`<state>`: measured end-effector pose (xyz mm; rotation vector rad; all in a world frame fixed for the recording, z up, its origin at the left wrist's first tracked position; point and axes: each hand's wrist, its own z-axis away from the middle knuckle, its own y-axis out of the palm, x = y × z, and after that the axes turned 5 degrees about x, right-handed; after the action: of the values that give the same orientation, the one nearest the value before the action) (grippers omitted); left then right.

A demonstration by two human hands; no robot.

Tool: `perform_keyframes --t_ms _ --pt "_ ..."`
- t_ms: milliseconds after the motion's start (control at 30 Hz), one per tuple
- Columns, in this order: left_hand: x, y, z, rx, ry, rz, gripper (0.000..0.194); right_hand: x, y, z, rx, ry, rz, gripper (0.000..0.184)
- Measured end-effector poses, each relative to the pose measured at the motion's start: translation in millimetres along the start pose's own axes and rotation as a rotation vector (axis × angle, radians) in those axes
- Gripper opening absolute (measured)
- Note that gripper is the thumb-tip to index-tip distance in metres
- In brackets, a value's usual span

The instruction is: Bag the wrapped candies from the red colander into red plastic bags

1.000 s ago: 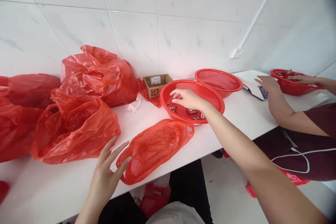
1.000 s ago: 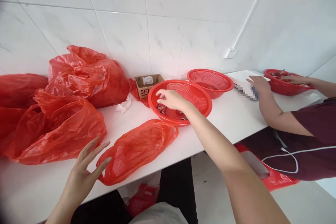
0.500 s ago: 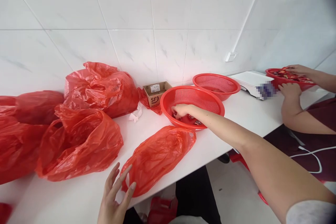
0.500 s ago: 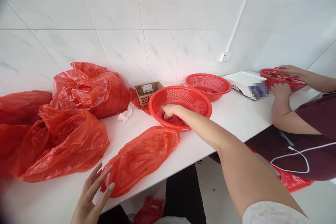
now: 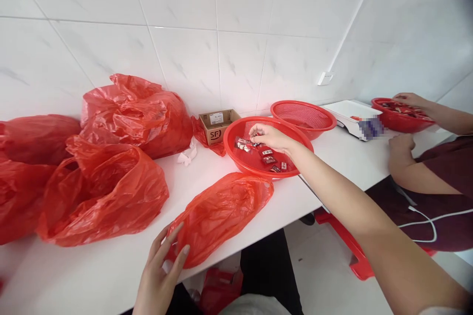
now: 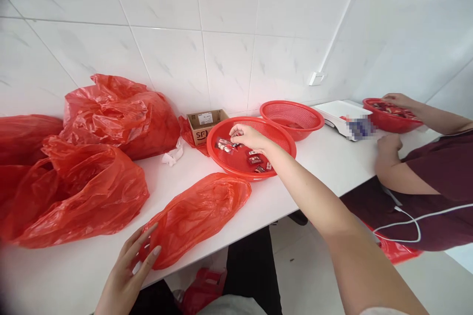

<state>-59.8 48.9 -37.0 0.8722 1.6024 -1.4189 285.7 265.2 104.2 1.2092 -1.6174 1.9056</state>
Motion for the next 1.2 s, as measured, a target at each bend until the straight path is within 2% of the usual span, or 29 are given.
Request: perform_keyframes --t_ms 67,133,233,300,367,433,500,567,633,733,867,1000,1100,1200 --pt "-2.1 1.5 -3.9 0.006 -0.008 0.003 0.047 18.0 20.9 16.4 0.027 -0.091 -0.126 0.018" --pt "-4.3 2.6 -9.9 0.018 -0.027 0.019 0.05 31.4 53.3 33.9 0.063 -0.193 -0.187 0.015" --pt "-6.7 2.7 -20.9 0.034 -0.064 0.074 0.059 33.5 110.1 58.2 0.038 -0.33 0.043 0.006" --pt "-7.6 2.1 -27.6 0.042 -0.092 0.113 0.062 23.5 141.6 71.6 0.062 -0.429 0.264 0.015" --pt "-8.6 1.3 -32.6 0.046 -0.109 0.143 0.063 10.2 161.0 82.7 0.148 -0.495 0.381 0.022" --pt "-9.9 0.9 -35.5 0.045 -0.108 0.159 0.063 -0.1 167.0 92.0 0.204 -0.505 0.357 0.021" --pt "-11.1 1.4 -36.5 0.037 -0.093 0.166 0.062 -4.1 162.8 99.3 0.19 -0.474 0.254 0.016" --pt "-11.2 3.2 -36.2 0.022 -0.066 0.158 0.059 -3.2 154.0 103.7 0.106 -0.395 0.156 0.012" --pt "-9.3 6.3 -35.6 0.006 -0.033 0.139 0.057 -1.1 146.3 104.2 -0.031 -0.275 0.083 0.009" --pt "-2.6 11.4 -35.7 -0.002 0.017 0.121 0.057 -1.1 143.9 100.5 -0.173 -0.098 -0.133 0.011" --pt "7.4 14.9 -36.9 0.004 0.073 0.128 0.057 -3.6 159.3 99.1 -0.164 0.062 -0.688 0.019" --pt "12.3 14.8 -36.8 0.013 0.101 0.136 0.057 -0.1 178.3 108.5 -0.159 0.127 -1.144 0.024" --pt "14.2 14.4 -36.8 0.022 0.11 0.142 0.057 4.5 183.6 115.1 -0.134 0.156 -1.246 0.028" --pt "16.1 14.6 -36.8 0.025 0.113 0.15 0.056 7.7 184.2 116.5 -0.106 0.175 -1.222 0.031"
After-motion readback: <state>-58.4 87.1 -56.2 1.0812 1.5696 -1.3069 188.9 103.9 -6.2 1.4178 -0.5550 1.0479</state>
